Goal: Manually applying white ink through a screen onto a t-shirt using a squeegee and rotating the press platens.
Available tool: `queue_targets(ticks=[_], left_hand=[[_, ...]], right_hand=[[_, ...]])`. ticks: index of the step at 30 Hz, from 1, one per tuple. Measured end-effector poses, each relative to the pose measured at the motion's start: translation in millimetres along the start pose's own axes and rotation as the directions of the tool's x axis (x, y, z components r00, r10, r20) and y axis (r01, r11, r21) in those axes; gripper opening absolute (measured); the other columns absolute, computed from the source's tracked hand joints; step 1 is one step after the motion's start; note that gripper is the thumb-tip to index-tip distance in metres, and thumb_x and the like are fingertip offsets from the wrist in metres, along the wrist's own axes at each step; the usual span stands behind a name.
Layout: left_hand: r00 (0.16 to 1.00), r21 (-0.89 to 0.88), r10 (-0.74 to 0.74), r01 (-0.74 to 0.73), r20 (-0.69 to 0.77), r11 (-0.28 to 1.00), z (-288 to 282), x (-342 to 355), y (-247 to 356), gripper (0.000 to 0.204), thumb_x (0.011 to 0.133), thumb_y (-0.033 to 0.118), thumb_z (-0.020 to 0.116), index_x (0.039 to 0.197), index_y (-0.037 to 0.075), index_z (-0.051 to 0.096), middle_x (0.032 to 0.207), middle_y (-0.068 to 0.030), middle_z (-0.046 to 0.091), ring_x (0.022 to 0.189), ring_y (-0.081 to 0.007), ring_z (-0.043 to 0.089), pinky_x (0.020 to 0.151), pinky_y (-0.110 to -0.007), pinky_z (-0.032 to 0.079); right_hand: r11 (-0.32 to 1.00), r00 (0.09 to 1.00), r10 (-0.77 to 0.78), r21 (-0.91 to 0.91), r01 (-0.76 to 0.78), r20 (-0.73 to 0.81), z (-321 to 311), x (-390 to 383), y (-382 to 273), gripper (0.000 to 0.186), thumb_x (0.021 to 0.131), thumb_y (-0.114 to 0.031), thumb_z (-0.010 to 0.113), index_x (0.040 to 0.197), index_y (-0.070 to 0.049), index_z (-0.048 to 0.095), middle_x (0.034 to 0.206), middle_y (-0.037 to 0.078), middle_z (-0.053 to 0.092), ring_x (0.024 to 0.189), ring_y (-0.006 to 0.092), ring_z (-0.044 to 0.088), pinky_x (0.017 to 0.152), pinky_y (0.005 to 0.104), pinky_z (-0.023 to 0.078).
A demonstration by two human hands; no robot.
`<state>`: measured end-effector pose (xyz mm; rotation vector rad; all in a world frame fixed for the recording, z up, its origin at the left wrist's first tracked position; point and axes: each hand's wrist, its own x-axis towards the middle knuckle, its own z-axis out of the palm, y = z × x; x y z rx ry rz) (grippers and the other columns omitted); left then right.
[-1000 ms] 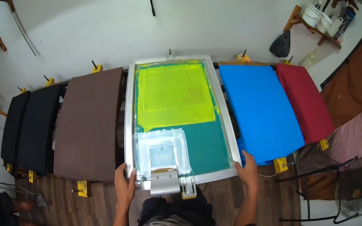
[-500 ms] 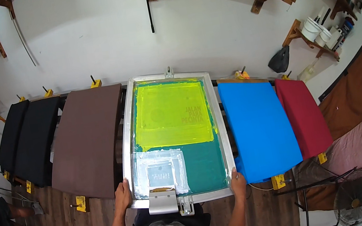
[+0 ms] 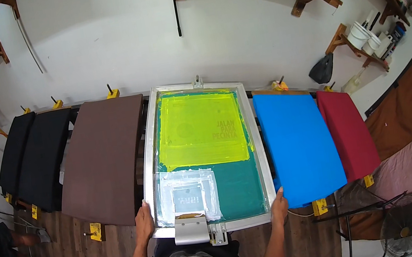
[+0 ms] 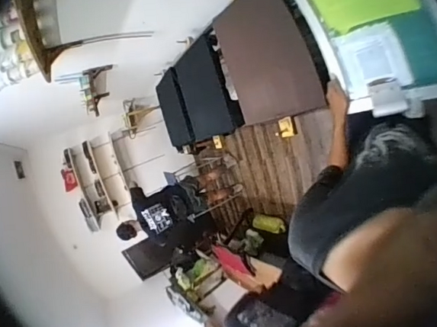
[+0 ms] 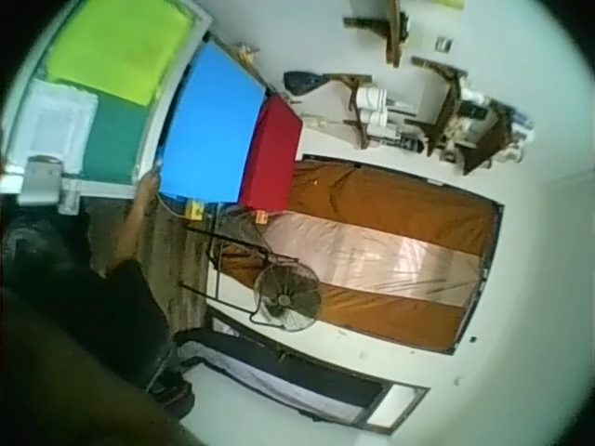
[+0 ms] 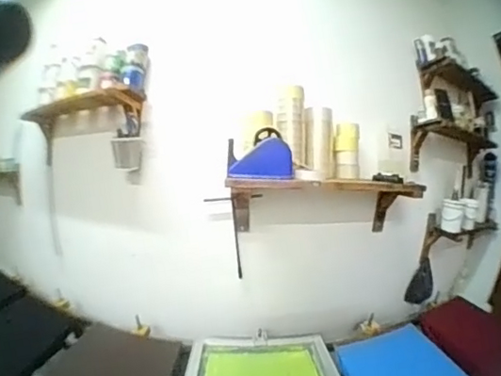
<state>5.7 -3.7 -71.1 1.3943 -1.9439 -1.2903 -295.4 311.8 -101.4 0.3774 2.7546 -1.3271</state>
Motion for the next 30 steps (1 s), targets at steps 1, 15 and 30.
queue_targets(ticks=[1,15,30], left_hand=[[1.0,0.001,0.003,-0.003,0.003,1.0,-0.8,0.1,0.7,0.069,0.102,0.051,0.029,0.088,-0.012,0.054,0.086,-0.0309,0.057,0.082,-0.0432,0.055,0.078,-0.048,0.042],[0.993,-0.187,0.116,-0.117,-0.014,0.975,-85.5,26.0,6.6,0.066,0.102,0.05,0.029,0.097,-0.011,0.056,0.089,-0.0225,0.06,0.082,-0.0281,0.053,0.079,-0.041,0.043],[0.989,-0.234,0.083,-0.053,0.119,0.971,-338.1,111.5,-94.1,0.069,0.102,0.052,0.029,0.103,-0.011,0.059,0.096,-0.0206,0.063,0.089,-0.0239,0.056,0.084,-0.037,0.043]], right_hand=[[1.0,1.0,0.012,-0.023,-0.012,-0.025,-1.0,4.0,4.9,0.087,0.092,-0.069,0.031,0.09,0.01,0.066,0.094,0.031,0.065,0.092,0.0447,0.06,0.082,0.0504,0.043],[0.915,0.977,-0.199,0.373,0.155,0.082,-19.8,-76.9,-53.0,0.058,0.098,-0.048,0.049,0.083,0.005,0.067,0.065,0.001,0.053,0.062,0.0098,0.043,0.056,0.0316,0.038],[0.941,0.961,-0.216,0.299,0.158,0.171,119.7,-299.4,-90.5,0.055,0.097,-0.044,0.055,0.089,0.008,0.066,0.069,0.0,0.054,0.069,0.0084,0.042,0.059,0.0293,0.039]])
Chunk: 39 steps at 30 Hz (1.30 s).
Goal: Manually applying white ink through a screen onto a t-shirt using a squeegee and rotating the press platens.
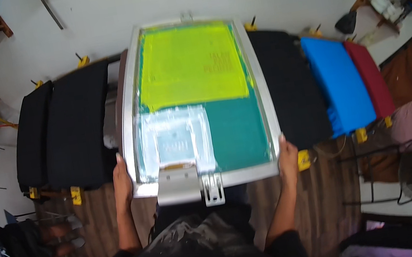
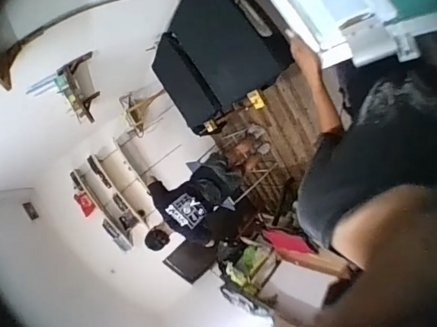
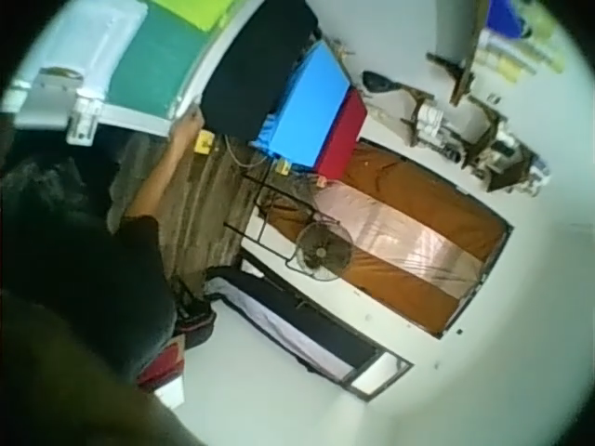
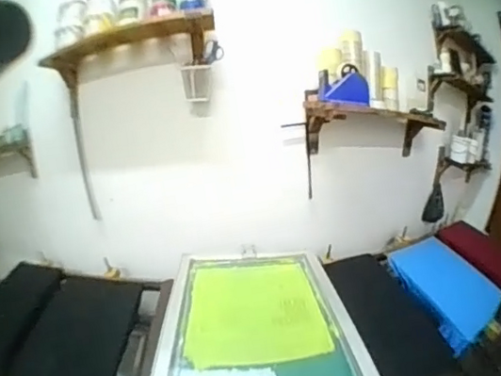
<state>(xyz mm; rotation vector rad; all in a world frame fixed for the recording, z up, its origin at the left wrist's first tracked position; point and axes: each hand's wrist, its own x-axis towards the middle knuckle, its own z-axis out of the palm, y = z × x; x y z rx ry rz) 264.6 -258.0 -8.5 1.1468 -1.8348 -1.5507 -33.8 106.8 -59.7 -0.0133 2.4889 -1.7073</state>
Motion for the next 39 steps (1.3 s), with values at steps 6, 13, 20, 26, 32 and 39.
queue_targets(ticks=[6,13,20,26,32,39], left_hand=[[0.992,-0.048,-0.083,0.079,-0.098,0.996,-45.5,28.0,-26.8,0.069,0.102,0.05,0.033,0.124,-0.013,0.054,0.112,-0.0187,0.063,0.101,-0.0217,0.057,0.092,-0.032,0.042],[0.989,-0.046,-0.091,0.086,-0.115,0.995,-53.5,33.2,-12.6,0.069,0.102,0.05,0.033,0.123,-0.012,0.055,0.11,-0.0194,0.063,0.097,-0.0206,0.058,0.09,-0.032,0.043],[0.991,-0.006,-0.073,0.073,-0.11,0.997,-50.7,42.0,-39.1,0.069,0.102,0.051,0.033,0.12,-0.011,0.056,0.105,-0.0188,0.063,0.093,-0.021,0.056,0.087,-0.032,0.043],[0.989,0.013,-0.083,0.086,-0.121,0.996,-48.9,48.3,-34.1,0.071,0.101,0.053,0.033,0.117,-0.011,0.058,0.103,-0.0203,0.063,0.092,-0.0236,0.056,0.087,-0.034,0.043],[0.989,0.123,-0.016,0.035,-0.148,0.992,-49.5,52.7,-47.5,0.07,0.101,0.054,0.031,0.107,-0.009,0.061,0.096,-0.0254,0.063,0.088,-0.0302,0.058,0.083,-0.04,0.043],[0.979,0.177,-0.052,0.087,-0.195,0.98,-45.3,43.3,-42.4,0.065,0.101,0.049,0.031,0.111,-0.009,0.061,0.104,-0.0288,0.064,0.098,-0.0395,0.061,0.086,-0.042,0.044]], right_hand=[[1.0,0.999,0.004,0.012,-0.005,0.037,58.3,-7.9,-43.9,0.056,0.097,-0.044,0.053,0.091,0.009,0.066,0.069,0.002,0.057,0.066,0.0089,0.043,0.059,0.0287,0.041],[0.994,0.998,0.018,0.104,-0.024,0.055,79.6,-2.5,-40.6,0.057,0.096,-0.046,0.054,0.093,0.009,0.067,0.075,0.006,0.063,0.069,0.0098,0.049,0.064,0.029,0.044],[0.999,0.999,0.014,0.047,-0.016,0.031,85.8,-0.4,-30.8,0.059,0.095,-0.048,0.055,0.088,0.009,0.068,0.072,0.005,0.061,0.066,0.0093,0.047,0.061,0.0306,0.043],[0.995,0.997,0.064,0.08,-0.068,0.053,79.5,6.8,-37.1,0.058,0.094,-0.047,0.057,0.091,0.009,0.068,0.075,0.006,0.063,0.069,0.0097,0.05,0.064,0.0292,0.045],[0.999,0.999,0.031,0.022,-0.031,0.016,86.2,5.2,-25.5,0.059,0.093,-0.049,0.058,0.091,0.009,0.068,0.076,0.006,0.064,0.071,0.0104,0.051,0.065,0.0299,0.045],[0.996,0.997,0.082,0.023,-0.083,0.01,92.0,6.0,-3.2,0.06,0.093,-0.05,0.058,0.089,0.01,0.068,0.071,0.005,0.061,0.068,0.0109,0.049,0.062,0.0306,0.044]])
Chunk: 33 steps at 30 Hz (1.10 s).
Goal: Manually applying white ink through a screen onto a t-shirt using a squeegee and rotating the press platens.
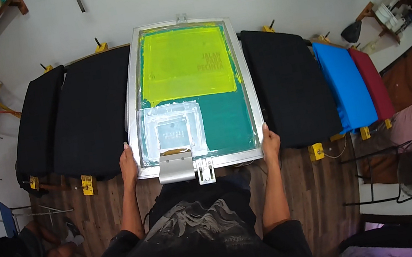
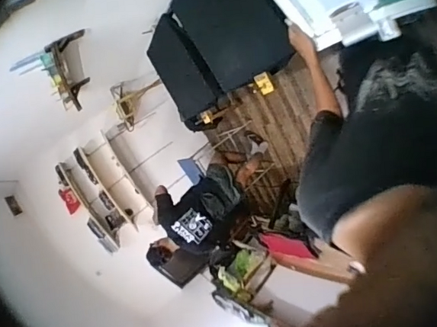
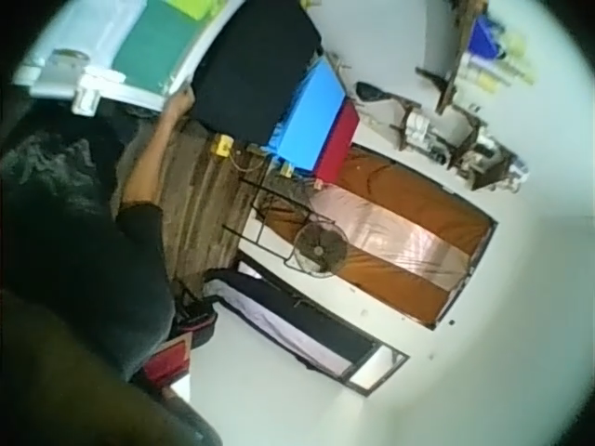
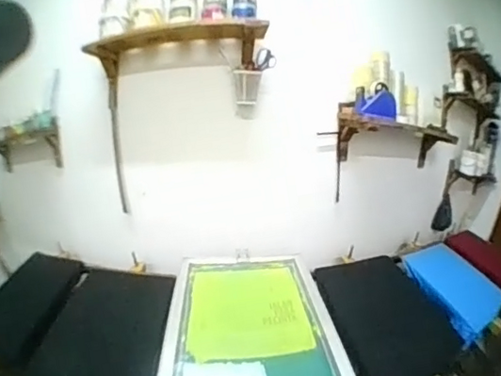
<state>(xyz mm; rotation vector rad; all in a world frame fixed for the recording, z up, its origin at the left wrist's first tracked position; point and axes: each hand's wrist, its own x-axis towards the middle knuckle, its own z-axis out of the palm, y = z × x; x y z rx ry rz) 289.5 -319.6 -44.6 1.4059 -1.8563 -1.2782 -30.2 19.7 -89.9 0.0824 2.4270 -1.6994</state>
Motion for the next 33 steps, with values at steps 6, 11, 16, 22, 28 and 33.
queue_targets(ticks=[6,11,16,22,28,33], left_hand=[[1.0,0.021,-0.013,0.013,-0.021,1.0,3.7,7.5,-15.5,0.064,0.102,0.048,0.033,0.101,-0.009,0.06,0.089,-0.0198,0.064,0.081,-0.0239,0.055,0.078,-0.038,0.044],[0.999,0.089,-0.022,0.019,0.036,0.996,3.5,12.2,-11.6,0.062,0.101,0.048,0.035,0.101,-0.008,0.061,0.091,-0.0199,0.064,0.082,-0.0245,0.055,0.08,-0.038,0.044],[0.996,0.064,-0.052,0.048,0.072,0.997,8.5,16.9,-22.4,0.062,0.101,0.049,0.036,0.104,-0.007,0.061,0.095,-0.0176,0.064,0.086,-0.0221,0.056,0.083,-0.036,0.044],[0.976,-0.213,-0.048,0.094,0.214,0.972,17.7,25.2,-34.1,0.06,0.103,0.045,0.036,0.113,-0.009,0.059,0.101,-0.0134,0.063,0.092,-0.0178,0.054,0.086,-0.032,0.043],[0.974,-0.336,-0.058,0.131,0.218,0.933,21.4,28.2,-39.2,0.062,0.102,0.047,0.038,0.118,-0.009,0.058,0.107,-0.0144,0.064,0.098,-0.0182,0.055,0.091,-0.03,0.042],[0.987,-0.299,-0.038,0.084,0.157,0.95,22.0,32.6,-53.5,0.061,0.1,0.05,0.041,0.104,-0.007,0.062,0.094,-0.0116,0.064,0.087,-0.0169,0.054,0.083,-0.031,0.043]], right_hand=[[1.0,1.0,0.002,0.008,-0.002,0.01,4.3,-0.9,7.9,0.059,0.093,-0.05,0.058,0.086,0.008,0.068,0.071,0.003,0.061,0.066,0.0104,0.049,0.062,0.0294,0.043],[0.996,0.997,-0.013,-0.085,0.007,-0.071,6.9,-10.5,1.0,0.057,0.093,-0.05,0.059,0.082,0.005,0.068,0.07,0.002,0.059,0.065,0.0092,0.047,0.061,0.0273,0.042],[0.983,0.996,-0.033,-0.183,0.018,-0.078,3.5,-14.4,-1.9,0.06,0.093,-0.049,0.056,0.087,0.009,0.067,0.072,0.013,0.065,0.069,0.0165,0.055,0.067,0.0349,0.046],[0.976,0.997,-0.066,-0.209,0.059,-0.028,-4.0,-5.4,-8.5,0.059,0.094,-0.049,0.054,0.087,0.009,0.066,0.074,0.019,0.066,0.069,0.0215,0.058,0.069,0.039,0.046],[0.891,0.983,-0.171,-0.436,0.128,-0.06,0.5,-10.6,-12.3,0.059,0.097,-0.05,0.044,0.09,0.004,0.067,0.087,0.026,0.066,0.083,0.0406,0.063,0.075,0.0465,0.047],[0.826,0.969,-0.24,-0.538,0.169,-0.065,5.0,-24.6,-23.4,0.057,0.099,-0.047,0.037,0.093,0.002,0.066,0.095,0.026,0.065,0.092,0.0461,0.06,0.078,0.0509,0.046]])
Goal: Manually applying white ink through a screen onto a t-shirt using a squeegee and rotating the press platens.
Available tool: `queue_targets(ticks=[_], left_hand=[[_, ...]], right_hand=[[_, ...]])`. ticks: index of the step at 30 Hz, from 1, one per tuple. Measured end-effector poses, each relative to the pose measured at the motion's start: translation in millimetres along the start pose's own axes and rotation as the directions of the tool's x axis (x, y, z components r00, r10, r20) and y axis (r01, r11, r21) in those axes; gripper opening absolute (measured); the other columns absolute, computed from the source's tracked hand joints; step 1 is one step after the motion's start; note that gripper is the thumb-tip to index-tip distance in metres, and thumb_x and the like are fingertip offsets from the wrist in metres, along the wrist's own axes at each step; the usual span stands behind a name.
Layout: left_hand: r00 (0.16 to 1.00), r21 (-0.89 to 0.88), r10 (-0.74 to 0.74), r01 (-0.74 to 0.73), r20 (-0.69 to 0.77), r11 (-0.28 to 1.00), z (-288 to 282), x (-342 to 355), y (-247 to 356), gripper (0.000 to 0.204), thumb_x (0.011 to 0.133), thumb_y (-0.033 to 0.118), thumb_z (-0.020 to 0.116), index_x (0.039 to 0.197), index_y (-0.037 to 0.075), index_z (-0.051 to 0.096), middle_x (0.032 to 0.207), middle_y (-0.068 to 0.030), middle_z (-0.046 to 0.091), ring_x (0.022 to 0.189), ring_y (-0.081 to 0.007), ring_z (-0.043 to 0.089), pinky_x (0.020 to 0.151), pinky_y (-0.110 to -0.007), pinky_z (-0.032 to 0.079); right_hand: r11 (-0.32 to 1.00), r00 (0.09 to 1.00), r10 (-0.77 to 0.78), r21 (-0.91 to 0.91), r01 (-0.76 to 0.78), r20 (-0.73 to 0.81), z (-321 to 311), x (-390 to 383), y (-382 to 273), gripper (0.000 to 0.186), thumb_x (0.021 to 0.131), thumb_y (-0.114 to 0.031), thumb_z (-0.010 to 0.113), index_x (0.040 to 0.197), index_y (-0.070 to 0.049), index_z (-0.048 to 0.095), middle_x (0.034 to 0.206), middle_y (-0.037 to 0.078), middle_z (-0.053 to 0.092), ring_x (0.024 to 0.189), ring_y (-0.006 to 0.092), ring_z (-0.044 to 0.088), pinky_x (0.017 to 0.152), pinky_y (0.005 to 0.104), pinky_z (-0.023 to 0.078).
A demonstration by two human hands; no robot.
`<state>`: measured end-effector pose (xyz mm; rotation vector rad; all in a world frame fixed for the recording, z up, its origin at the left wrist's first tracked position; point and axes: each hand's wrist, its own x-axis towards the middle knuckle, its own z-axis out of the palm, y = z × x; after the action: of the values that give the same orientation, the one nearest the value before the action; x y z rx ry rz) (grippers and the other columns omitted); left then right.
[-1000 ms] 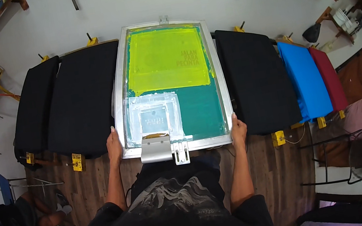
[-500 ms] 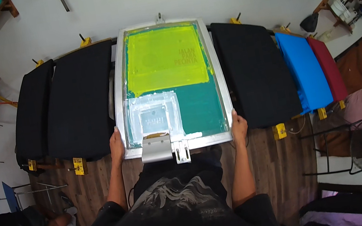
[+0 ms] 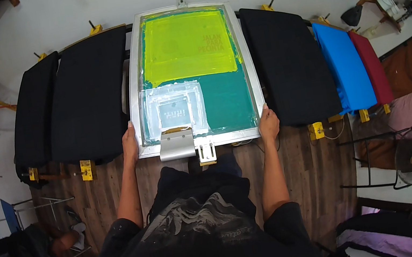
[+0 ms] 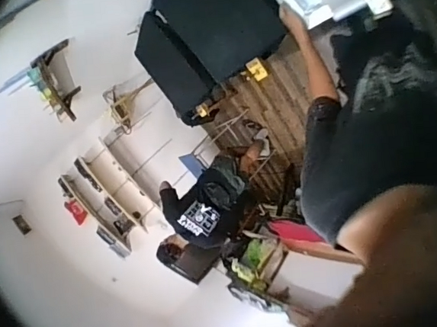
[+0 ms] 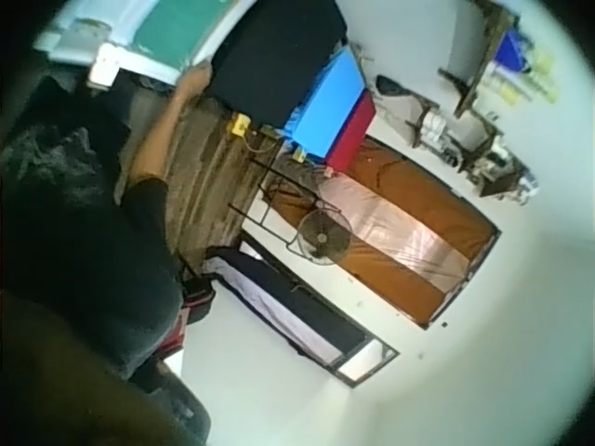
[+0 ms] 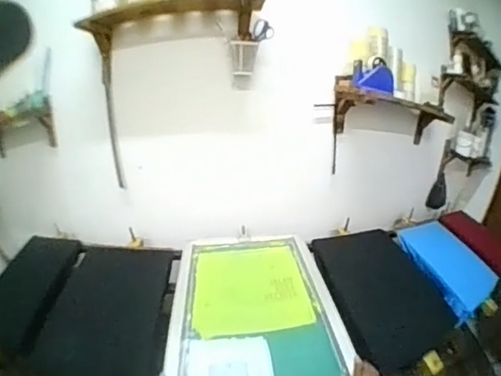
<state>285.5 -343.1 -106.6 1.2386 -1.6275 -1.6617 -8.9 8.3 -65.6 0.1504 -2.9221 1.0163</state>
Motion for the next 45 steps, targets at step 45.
queue_targets(ticks=[45], left_hand=[[0.611,0.395,0.391,-0.767,0.688,0.505,35.1,-82.4,123.1,0.044,0.073,0.002,0.062,0.116,-0.001,0.056,0.117,-0.019,0.058,0.11,-0.0353,0.056,0.092,-0.043,0.046]], right_hand=[[0.69,0.532,-0.584,0.031,0.723,0.614,11.3,-128.6,-206.1,0.045,0.063,0.001,0.071,0.107,-0.003,0.064,0.104,0.016,0.063,0.099,0.0349,0.06,0.081,0.0425,0.052]])
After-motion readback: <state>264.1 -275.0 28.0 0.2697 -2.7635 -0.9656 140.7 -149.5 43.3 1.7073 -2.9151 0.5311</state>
